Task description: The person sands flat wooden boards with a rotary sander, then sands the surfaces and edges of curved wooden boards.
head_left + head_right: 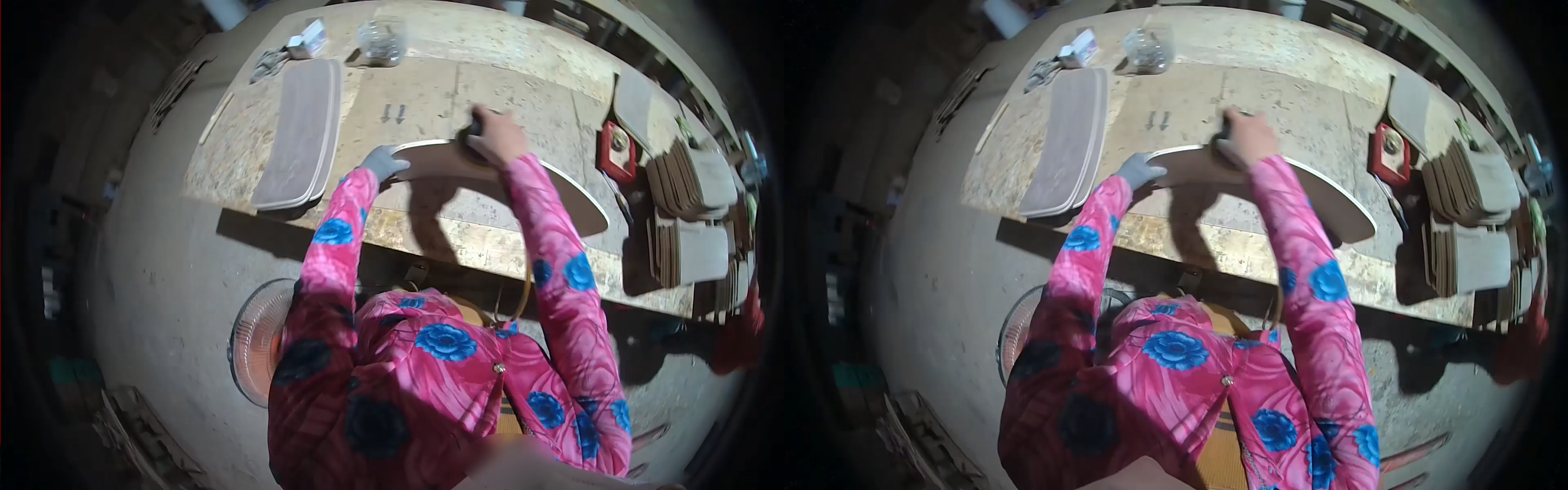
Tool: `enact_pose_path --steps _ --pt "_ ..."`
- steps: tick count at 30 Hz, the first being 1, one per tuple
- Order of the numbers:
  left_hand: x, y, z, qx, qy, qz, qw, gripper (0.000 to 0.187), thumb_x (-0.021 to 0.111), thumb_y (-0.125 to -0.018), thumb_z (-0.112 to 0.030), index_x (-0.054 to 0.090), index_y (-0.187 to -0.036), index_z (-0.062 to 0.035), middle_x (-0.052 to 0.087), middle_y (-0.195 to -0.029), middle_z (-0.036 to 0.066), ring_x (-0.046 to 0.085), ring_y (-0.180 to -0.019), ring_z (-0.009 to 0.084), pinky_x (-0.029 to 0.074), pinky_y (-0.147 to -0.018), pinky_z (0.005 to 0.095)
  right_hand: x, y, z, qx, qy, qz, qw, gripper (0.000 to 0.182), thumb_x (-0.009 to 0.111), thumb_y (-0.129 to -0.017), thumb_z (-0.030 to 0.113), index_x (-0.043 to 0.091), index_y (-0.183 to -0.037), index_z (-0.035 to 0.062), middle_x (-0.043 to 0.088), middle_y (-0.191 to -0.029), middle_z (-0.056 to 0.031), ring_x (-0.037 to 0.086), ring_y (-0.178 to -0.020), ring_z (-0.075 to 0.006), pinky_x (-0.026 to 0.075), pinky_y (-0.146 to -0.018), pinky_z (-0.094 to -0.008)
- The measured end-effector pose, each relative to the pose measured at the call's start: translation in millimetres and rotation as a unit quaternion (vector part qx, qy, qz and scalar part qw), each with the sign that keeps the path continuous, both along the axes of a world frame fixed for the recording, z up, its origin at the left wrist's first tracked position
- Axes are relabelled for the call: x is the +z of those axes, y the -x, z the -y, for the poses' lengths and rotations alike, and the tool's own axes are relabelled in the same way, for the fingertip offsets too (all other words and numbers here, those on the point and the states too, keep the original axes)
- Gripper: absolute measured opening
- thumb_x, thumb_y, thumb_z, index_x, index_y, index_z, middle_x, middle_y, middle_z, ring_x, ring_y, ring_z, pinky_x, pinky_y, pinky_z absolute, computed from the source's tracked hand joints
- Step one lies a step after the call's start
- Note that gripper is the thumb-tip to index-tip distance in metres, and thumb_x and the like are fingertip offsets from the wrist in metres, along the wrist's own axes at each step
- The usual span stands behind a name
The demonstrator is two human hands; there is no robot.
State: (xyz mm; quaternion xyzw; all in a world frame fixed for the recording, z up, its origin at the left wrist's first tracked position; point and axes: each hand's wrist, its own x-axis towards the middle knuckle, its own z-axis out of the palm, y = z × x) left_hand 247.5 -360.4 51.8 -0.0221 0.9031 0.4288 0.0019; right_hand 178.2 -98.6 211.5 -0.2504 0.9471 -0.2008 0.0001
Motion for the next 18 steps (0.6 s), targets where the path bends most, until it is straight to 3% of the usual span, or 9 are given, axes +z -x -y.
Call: enact_pose_path --steps 1,4,5,6,7,8,9,12,18 --pt "-2 2 5 0.005 0.019 0.043 0.999 0.044 0.068 -0.075 -0.024 0.062 -0.115 -0.0070 0.069 -0.094 0.012 0.065 -0.084 0.0191 0.051 -0.077 0.0346 -6 9 -19 -0.011 -0.013 -0.011 1.000 0.044 0.062 -0.074 0.029 0.056 -0.116 0.0184 0.057 -0.102 -0.0269 0.059 -0.095 -0.0419 0.049 -0.082 -0.0468" --pt "2 -4 -2 0.054 -0.029 0.042 0.997 0.042 0.074 -0.068 -0.035 0.069 -0.102 -0.0103 0.068 -0.075 0.015 0.065 -0.061 0.0271 0.054 -0.060 0.0402 -11 24 -76 -0.009 0.027 -0.048 0.998 0.055 0.064 -0.074 0.033 0.054 -0.122 0.0094 0.062 -0.107 -0.0239 0.058 -0.103 -0.0389 0.047 -0.086 -0.0449" --pt "-19 6 7 0.030 0.052 -0.021 0.998 0.044 0.074 -0.067 -0.035 0.069 -0.103 -0.0097 0.067 -0.074 0.016 0.065 -0.057 0.0267 0.055 -0.056 0.0405 1 24 -93 -0.031 -0.016 -0.010 0.999 0.057 0.064 -0.073 0.034 0.054 -0.121 0.0047 0.062 -0.106 -0.0241 0.059 -0.100 -0.0391 0.046 -0.086 -0.0433" --pt "-3 0 2 0.064 0.010 0.091 0.994 0.047 0.074 -0.065 -0.038 0.068 -0.105 -0.0116 0.068 -0.080 0.017 0.067 -0.066 0.0292 0.054 -0.063 0.0419 -11 43 -117 -0.028 -0.008 -0.020 0.999 0.060 0.066 -0.073 0.030 0.051 -0.124 0.0042 0.061 -0.110 -0.0236 0.060 -0.101 -0.0359 0.047 -0.086 -0.0417" --pt "23 -10 -6 0.041 0.057 0.040 0.997 0.049 0.072 -0.064 -0.040 0.068 -0.105 -0.0140 0.068 -0.088 0.017 0.067 -0.079 0.0322 0.053 -0.073 0.0426 -26 60 -146 -0.053 0.017 0.003 0.998 0.062 0.066 -0.073 0.031 0.049 -0.126 0.0039 0.061 -0.108 -0.0227 0.061 -0.096 -0.0321 0.047 -0.083 -0.0395" --pt "-3 4 2 0.033 0.094 0.021 0.995 0.049 0.071 -0.063 -0.041 0.068 -0.105 -0.0166 0.068 -0.092 0.016 0.065 -0.087 0.0337 0.050 -0.080 0.0424 -29 66 -167 -0.089 0.004 0.010 0.996 0.063 0.066 -0.072 0.031 0.048 -0.127 0.0036 0.060 -0.107 -0.0215 0.061 -0.093 -0.0293 0.047 -0.082 -0.0382" --pt "7 1 -2 0.026 0.085 0.017 0.996 0.042 0.070 -0.067 -0.031 0.068 -0.105 -0.0138 0.068 -0.085 0.016 0.066 -0.076 0.0289 0.052 -0.073 0.0394 -58 94 -203 -0.113 0.059 0.035 0.991 0.064 0.065 -0.073 0.033 0.047 -0.128 0.0059 0.061 -0.108 -0.0198 0.061 -0.094 -0.0292 0.046 -0.083 -0.0380" --pt "-1 2 2 -0.006 0.005 0.024 1.000 0.042 0.069 -0.069 -0.026 0.066 -0.110 -0.0160 0.068 -0.091 0.016 0.065 -0.082 0.0297 0.051 -0.075 0.0393 -52 93 -245 -0.185 -0.026 0.056 0.981 0.059 0.064 -0.073 0.038 0.049 -0.126 0.0161 0.063 -0.105 -0.0195 0.061 -0.099 -0.0344 0.046 -0.085 -0.0405" --pt "-24 4 -2 -0.069 -0.022 -0.056 0.996 0.042 0.063 -0.071 -0.026 0.064 -0.112 -0.0162 0.067 -0.095 0.016 0.064 -0.088 0.0321 0.049 -0.081 0.0415 -50 80 -166 -0.142 0.016 0.024 0.989 0.050 0.063 -0.073 0.023 0.051 -0.121 0.0129 0.063 -0.102 -0.0204 0.063 -0.092 -0.0325 0.048 -0.080 -0.0395"
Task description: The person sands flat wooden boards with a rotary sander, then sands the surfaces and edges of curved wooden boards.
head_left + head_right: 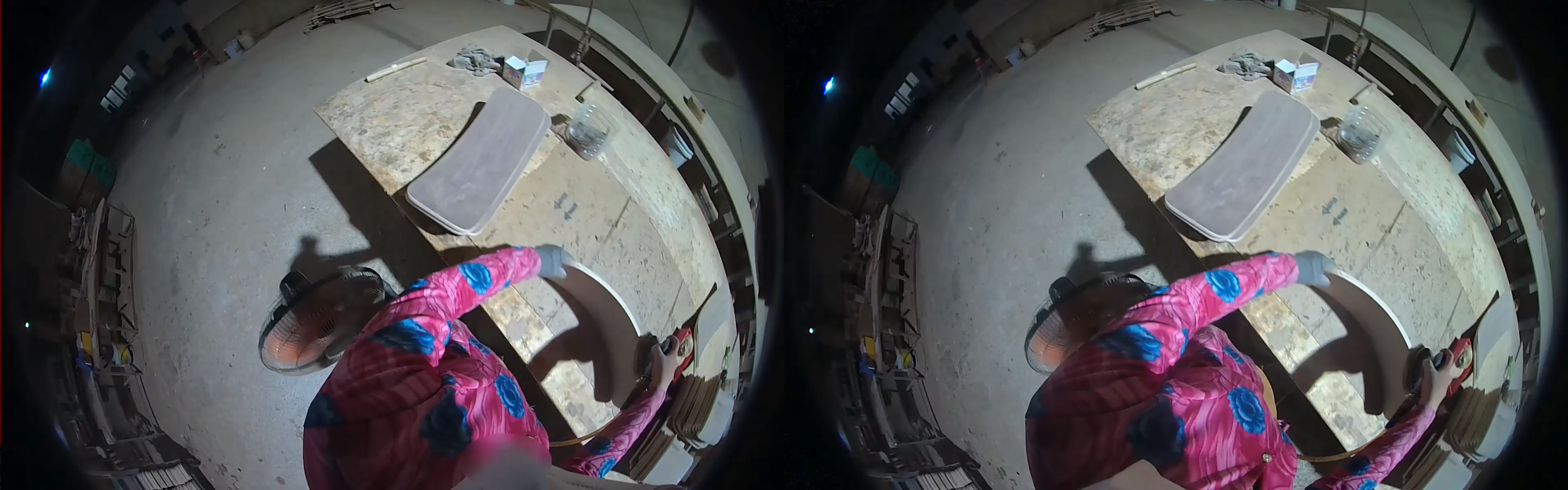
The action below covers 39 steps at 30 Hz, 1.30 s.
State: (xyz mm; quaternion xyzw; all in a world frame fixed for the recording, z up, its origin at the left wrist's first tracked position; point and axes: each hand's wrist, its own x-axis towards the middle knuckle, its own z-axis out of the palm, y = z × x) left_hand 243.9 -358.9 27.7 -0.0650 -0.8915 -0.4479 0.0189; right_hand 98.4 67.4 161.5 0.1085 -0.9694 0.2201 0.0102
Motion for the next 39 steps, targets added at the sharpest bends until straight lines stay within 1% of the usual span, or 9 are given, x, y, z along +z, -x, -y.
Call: enact_pose_path --steps 2,7,10,18,22,23,29,34,39 --pt "-11 4 0 -0.002 -0.016 -0.018 1.000 0.042 0.062 -0.071 -0.026 0.063 -0.111 -0.0162 0.067 -0.096 0.016 0.063 -0.089 0.0331 0.049 -0.081 0.0423 9 -19 63 0.048 0.030 0.027 0.998 0.049 0.063 -0.073 0.016 0.052 -0.120 0.0103 0.063 -0.094 -0.0195 0.063 -0.085 -0.0265 0.049 -0.076 -0.0366" --pt "8 9 -1 -0.001 0.052 0.048 0.998 0.033 0.063 -0.073 -0.027 0.065 -0.103 -0.0145 0.067 -0.096 0.014 0.063 -0.088 0.0343 0.049 -0.078 0.0439 38 -126 245 0.122 0.030 -0.034 0.992 0.060 0.067 -0.070 0.008 0.049 -0.127 0.0167 0.048 -0.111 -0.0212 0.055 -0.103 -0.0391 0.046 -0.088 -0.0423" --pt "-43 34 -5 -0.078 0.053 -0.111 0.989 0.032 0.064 -0.073 -0.027 0.065 -0.101 -0.0130 0.067 -0.093 0.016 0.063 -0.085 0.0345 0.050 -0.075 0.0437 42 -156 289 0.152 0.031 -0.045 0.987 0.064 0.068 -0.071 0.004 0.047 -0.129 0.0200 0.048 -0.111 -0.0209 0.055 -0.106 -0.0391 0.046 -0.089 -0.0422" --pt "-17 15 0 -0.018 -0.034 -0.011 0.999 0.044 0.064 -0.070 -0.028 0.063 -0.113 -0.0192 0.066 -0.098 0.015 0.063 -0.090 0.0322 0.049 -0.080 0.0418 17 -72 136 0.000 0.012 -0.018 1.000 0.056 0.065 -0.073 0.019 0.050 -0.127 0.0154 0.058 -0.105 -0.0253 0.058 -0.100 -0.0360 0.046 -0.088 -0.0424" --pt "19 -3 6 0.012 -0.096 0.067 0.993 0.037 0.065 -0.066 -0.026 0.069 -0.098 -0.0074 0.067 -0.082 0.020 0.066 -0.073 0.0290 0.052 -0.065 0.0400 -16 -15 12 -0.028 -0.071 -0.110 0.991 0.073 0.064 -0.074 0.033 0.040 -0.137 0.0058 0.060 -0.115 -0.0228 0.063 -0.099 -0.0305 0.049 -0.084 -0.0396" --pt "22 -5 8 -0.003 -0.083 0.093 0.992 0.036 0.065 -0.069 -0.024 0.068 -0.101 -0.0062 0.067 -0.079 0.016 0.065 -0.071 0.0257 0.052 -0.065 0.0379 26 -44 37 -0.109 -0.072 0.029 0.991 0.074 0.063 -0.072 0.032 0.039 -0.138 0.0079 0.058 -0.116 -0.0242 0.061 -0.101 -0.0328 0.047 -0.087 -0.0432" --pt "9 -8 -2 -0.013 -0.203 0.074 0.976 0.036 0.063 -0.079 -0.019 0.062 -0.112 -0.0047 0.068 -0.089 0.010 0.063 -0.077 0.0189 0.050 -0.072 0.0332 40 -85 146 -0.004 -0.002 -0.055 0.998 0.052 0.063 -0.067 0.029 0.060 -0.115 0.0118 0.066 -0.089 -0.0226 0.062 -0.093 -0.0376 0.049 -0.083 -0.0444" --pt "-23 3 19 0.000 -0.098 0.047 0.994 0.040 0.067 -0.079 -0.025 0.062 -0.114 -0.0056 0.068 -0.102 0.014 0.064 -0.094 0.0286 0.049 -0.080 0.0374 37 -139 256 0.131 0.053 -0.055 0.988 0.051 0.069 -0.068 0.024 0.055 -0.117 0.0253 0.048 -0.106 -0.0258 0.063 -0.079 -0.0405 0.053 -0.074 -0.0440" --pt "-8 -1 13 -0.019 -0.127 0.044 0.991 0.040 0.066 -0.081 -0.017 0.060 -0.118 -0.0034 0.067 -0.103 0.012 0.064 -0.090 0.0214 0.049 -0.082 0.0314 40 -117 207 0.013 0.027 -0.039 0.999 0.051 0.068 -0.070 0.025 0.055 -0.119 0.0263 0.050 -0.107 -0.0255 0.062 -0.084 -0.0414 0.053 -0.077 -0.0452"
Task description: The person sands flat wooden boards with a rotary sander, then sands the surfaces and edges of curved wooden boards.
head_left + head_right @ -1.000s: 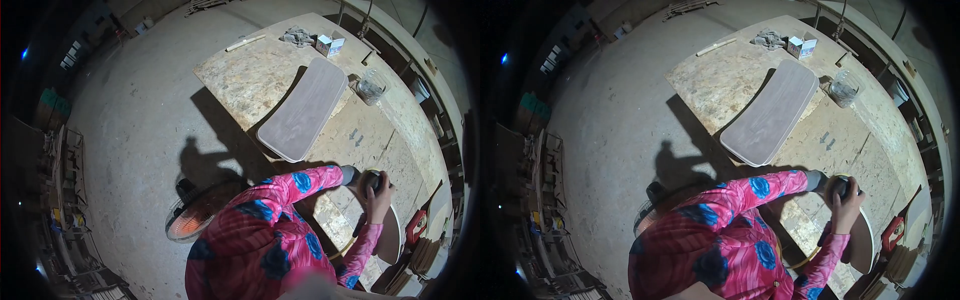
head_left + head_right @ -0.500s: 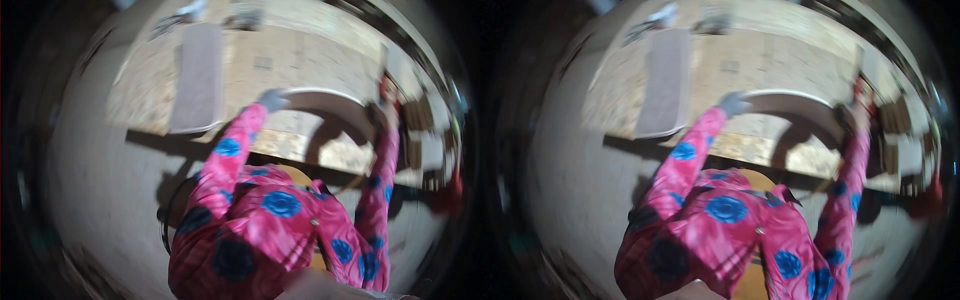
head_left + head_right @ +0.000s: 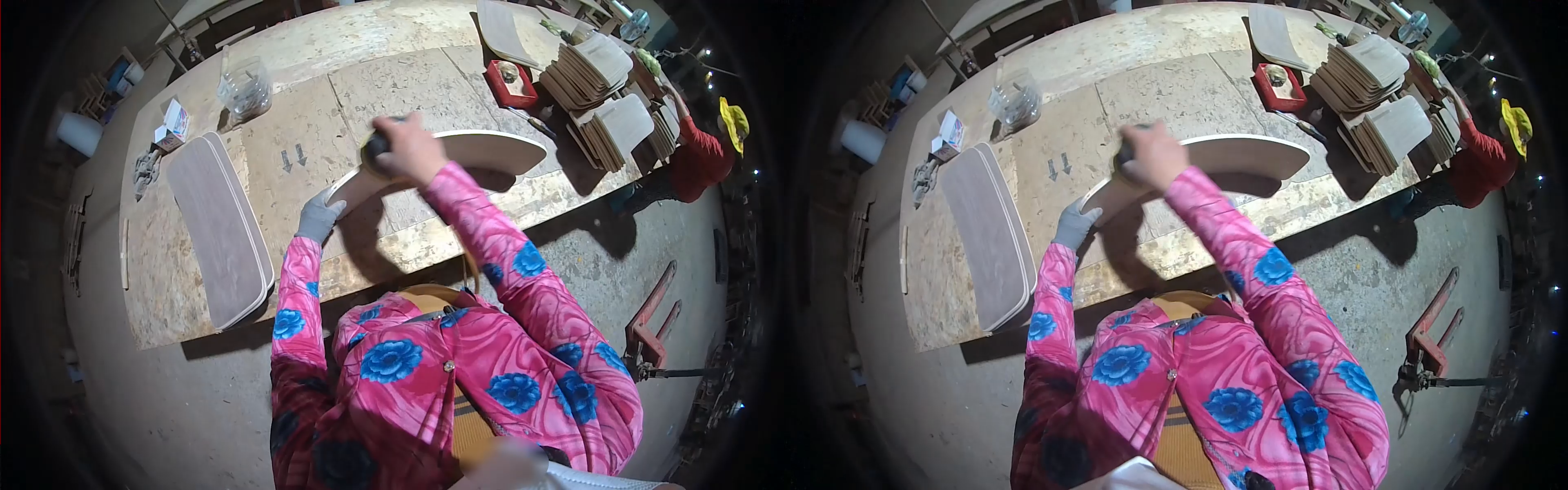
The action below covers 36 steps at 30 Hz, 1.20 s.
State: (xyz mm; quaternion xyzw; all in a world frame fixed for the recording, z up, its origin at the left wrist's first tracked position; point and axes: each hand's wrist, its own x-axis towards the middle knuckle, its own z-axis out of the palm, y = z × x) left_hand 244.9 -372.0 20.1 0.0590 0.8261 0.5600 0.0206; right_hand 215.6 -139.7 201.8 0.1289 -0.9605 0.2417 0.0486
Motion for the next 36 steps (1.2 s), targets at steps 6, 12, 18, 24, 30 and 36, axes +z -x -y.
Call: enact_pose_path --steps 6,12,18,24,30,36 --pt "24 -7 -9 0.043 -0.029 0.091 0.994 0.041 0.066 -0.081 -0.012 0.058 -0.120 -0.0020 0.068 -0.102 0.009 0.063 -0.089 0.0141 0.049 -0.081 0.0268 0 49 -163 -0.258 -0.075 0.016 0.963 0.059 0.066 -0.067 0.035 0.054 -0.124 0.0261 0.055 -0.109 -0.0268 0.060 -0.099 -0.0403 0.049 -0.087 -0.0433" --pt "10 -6 -7 0.043 -0.016 0.043 0.998 0.039 0.066 -0.081 -0.014 0.060 -0.118 -0.0031 0.068 -0.098 0.009 0.063 -0.087 0.0139 0.049 -0.079 0.0272 -4 85 -203 -0.215 -0.105 0.127 0.963 0.069 0.069 -0.062 0.041 0.051 -0.127 0.0260 0.060 -0.116 -0.0191 0.059 -0.108 -0.0342 0.047 -0.092 -0.0408" --pt "23 -11 -9 0.047 0.036 -0.003 0.998 0.036 0.064 -0.081 -0.018 0.062 -0.115 -0.0067 0.068 -0.100 0.015 0.066 -0.091 0.0243 0.050 -0.081 0.0328 10 49 -33 0.008 -0.092 0.065 0.994 0.059 0.067 -0.065 0.031 0.054 -0.122 0.0218 0.062 -0.104 -0.0228 0.061 -0.096 -0.0386 0.050 -0.084 -0.0434" --pt "0 4 2 0.000 0.136 0.009 0.991 0.038 0.066 -0.078 -0.031 0.064 -0.110 -0.0104 0.066 -0.099 0.020 0.063 -0.092 0.0351 0.050 -0.080 0.0398 6 1 65 0.126 -0.049 0.044 0.990 0.044 0.065 -0.072 0.029 0.056 -0.115 0.0256 0.051 -0.107 -0.0249 0.061 -0.089 -0.0415 0.052 -0.077 -0.0467" --pt "31 -7 -10 0.033 0.112 -0.004 0.993 0.038 0.068 -0.078 -0.030 0.065 -0.109 -0.0088 0.067 -0.096 0.019 0.064 -0.091 0.0333 0.050 -0.079 0.0380 -5 27 -32 -0.031 -0.052 0.012 0.998 0.054 0.067 -0.069 0.030 0.054 -0.120 0.0231 0.054 -0.105 -0.0250 0.060 -0.089 -0.0418 0.050 -0.082 -0.0450" --pt "31 -27 -16 0.053 0.144 -0.046 0.987 0.037 0.069 -0.078 -0.028 0.064 -0.112 -0.0125 0.068 -0.094 0.015 0.066 -0.088 0.0308 0.051 -0.077 0.0360 7 34 -187 -0.224 -0.074 0.063 0.970 0.064 0.068 -0.065 0.033 0.052 -0.125 0.0205 0.062 -0.112 -0.0199 0.061 -0.102 -0.0343 0.048 -0.089 -0.0408"
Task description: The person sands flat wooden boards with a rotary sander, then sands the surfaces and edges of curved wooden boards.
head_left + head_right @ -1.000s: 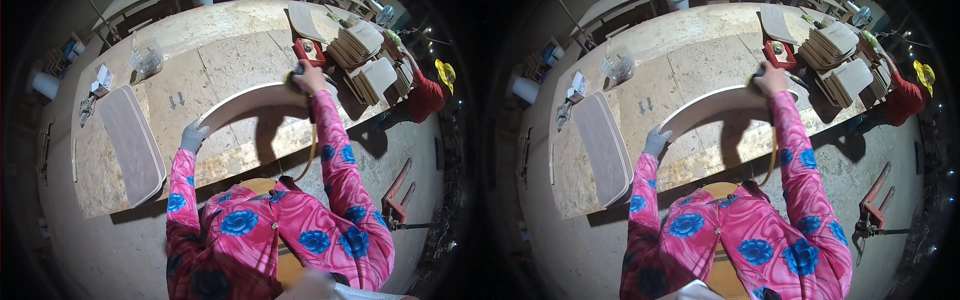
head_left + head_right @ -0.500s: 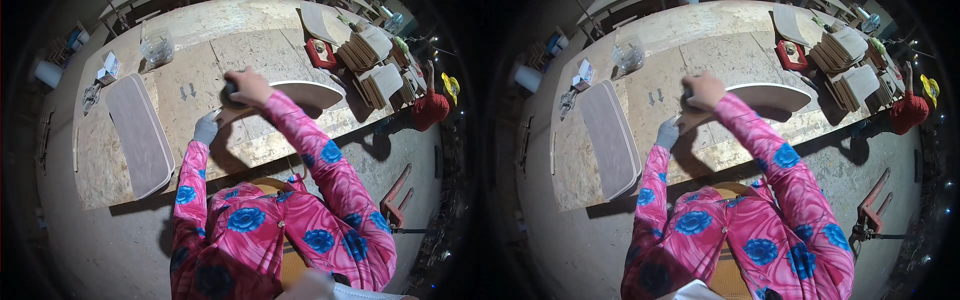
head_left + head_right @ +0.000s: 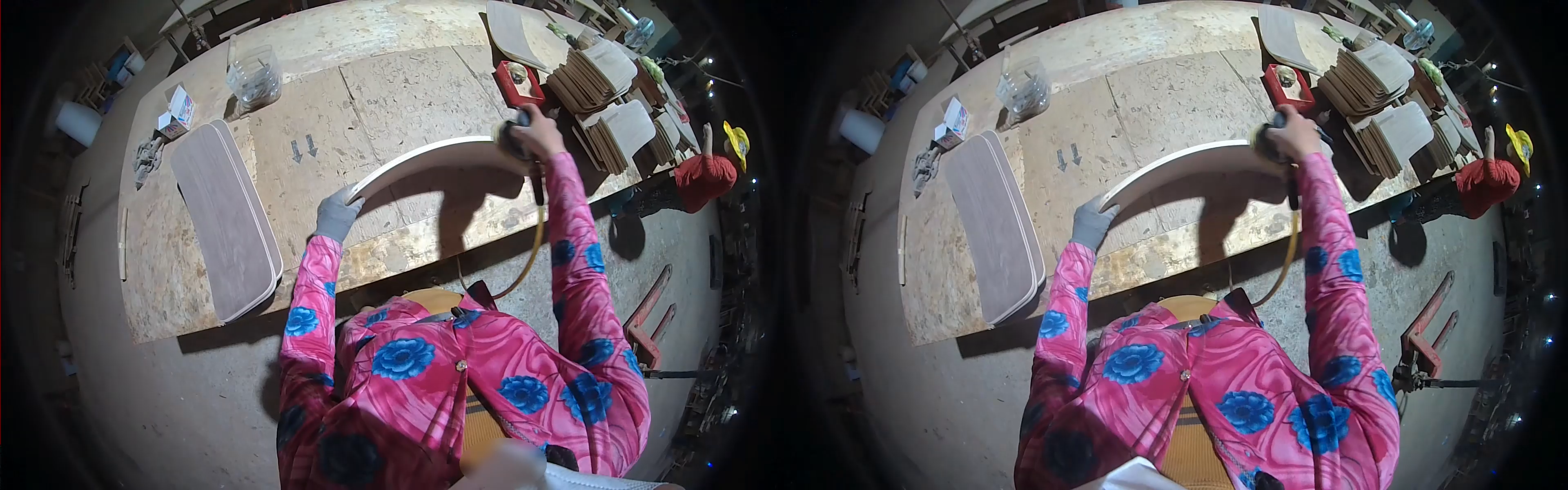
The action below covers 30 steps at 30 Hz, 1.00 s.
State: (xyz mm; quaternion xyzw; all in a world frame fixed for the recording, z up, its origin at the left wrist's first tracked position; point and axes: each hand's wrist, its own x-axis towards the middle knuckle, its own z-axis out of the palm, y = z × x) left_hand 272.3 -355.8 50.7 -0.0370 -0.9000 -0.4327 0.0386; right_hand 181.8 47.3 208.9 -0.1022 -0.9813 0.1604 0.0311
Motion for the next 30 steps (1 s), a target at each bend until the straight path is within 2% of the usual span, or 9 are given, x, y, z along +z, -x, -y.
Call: enact_pose_path --steps 2,4,7,8,12,18,19,25,30 --pt "-2 -5 -2 0.006 -0.001 0.004 1.000 0.035 0.070 -0.078 -0.021 0.065 -0.110 -0.0077 0.068 -0.096 0.015 0.067 -0.089 0.0258 0.051 -0.076 0.0316 -1 9 -33 -0.037 0.010 0.059 0.998 0.066 0.069 -0.064 0.032 0.051 -0.126 0.0188 0.063 -0.114 -0.0145 0.061 -0.103 -0.0295 0.048 -0.090 -0.0371" --pt "-8 -9 -3 0.009 -0.025 0.008 1.000 0.037 0.071 -0.076 -0.022 0.064 -0.112 -0.0141 0.068 -0.095 0.014 0.066 -0.087 0.0302 0.052 -0.076 0.0358 -3 15 -38 -0.018 0.059 0.067 0.996 0.062 0.069 -0.065 0.028 0.051 -0.123 0.0127 0.063 -0.103 -0.0133 0.062 -0.093 -0.0250 0.048 -0.083 -0.0337" --pt "-4 -22 -4 0.001 0.000 0.004 1.000 0.038 0.071 -0.074 -0.018 0.064 -0.111 -0.0138 0.067 -0.098 0.013 0.066 -0.089 0.0299 0.052 -0.078 0.0360 1 24 -2 0.133 0.135 0.131 0.973 0.057 0.070 -0.067 0.020 0.051 -0.119 0.0046 0.056 -0.096 -0.0061 0.054 -0.084 -0.0163 0.045 -0.080 -0.0283" --pt "-5 -23 -4 0.006 -0.001 0.005 1.000 0.038 0.071 -0.074 -0.018 0.064 -0.111 -0.0138 0.067 -0.098 0.013 0.066 -0.089 0.0299 0.052 -0.078 0.0360 -3 29 11 0.171 0.065 0.127 0.975 0.057 0.070 -0.068 0.025 0.052 -0.119 0.0076 0.058 -0.097 -0.0092 0.057 -0.087 -0.0192 0.046 -0.080 -0.0301" --pt "-16 -22 -4 0.022 -0.018 -0.011 1.000 0.040 0.070 -0.073 -0.013 0.064 -0.112 -0.0130 0.066 -0.103 0.013 0.065 -0.093 0.0294 0.051 -0.082 0.0364 32 -5 118 0.264 0.018 0.158 0.951 0.055 0.066 -0.070 0.033 0.053 -0.120 0.0163 0.062 -0.100 -0.0193 0.061 -0.096 -0.0318 0.048 -0.079 -0.0391" --pt "-27 -16 -8 0.017 -0.002 -0.029 0.999 0.031 0.069 -0.078 -0.021 0.066 -0.108 -0.0129 0.068 -0.092 0.015 0.066 -0.086 0.0321 0.053 -0.076 0.0390 8 -28 226 0.406 -0.033 0.093 0.908 0.050 0.065 -0.070 0.032 0.055 -0.118 0.0223 0.060 -0.097 -0.0240 0.061 -0.087 -0.0413 0.051 -0.079 -0.0452" --pt "-9 -18 -7 0.018 0.061 -0.034 0.997 0.031 0.068 -0.079 -0.030 0.068 -0.104 -0.0125 0.068 -0.089 0.016 0.065 -0.084 0.0338 0.053 -0.074 0.0413 6 -32 235 0.405 -0.023 0.100 0.909 0.050 0.065 -0.070 0.032 0.054 -0.119 0.0250 0.055 -0.099 -0.0259 0.060 -0.088 -0.0440 0.051 -0.080 -0.0464" --pt "-1 -13 -7 0.013 0.053 -0.013 0.998 0.031 0.068 -0.079 -0.023 0.066 -0.108 -0.0141 0.067 -0.092 0.016 0.065 -0.084 0.0327 0.053 -0.074 0.0408 9 -23 206 0.329 -0.029 0.067 0.942 0.050 0.065 -0.071 0.034 0.054 -0.119 0.0263 0.056 -0.102 -0.0269 0.060 -0.091 -0.0438 0.050 -0.082 -0.0458" --pt "-2 -8 -4 0.006 0.024 -0.006 1.000 0.035 0.070 -0.077 -0.023 0.065 -0.111 -0.0143 0.067 -0.096 0.015 0.066 -0.087 0.0306 0.052 -0.078 0.0372 14 11 92 0.200 0.037 0.092 0.975 0.057 0.067 -0.066 0.033 0.055 -0.118 0.0161 0.065 -0.099 -0.0187 0.064 -0.092 -0.0331 0.050 -0.081 -0.0394"
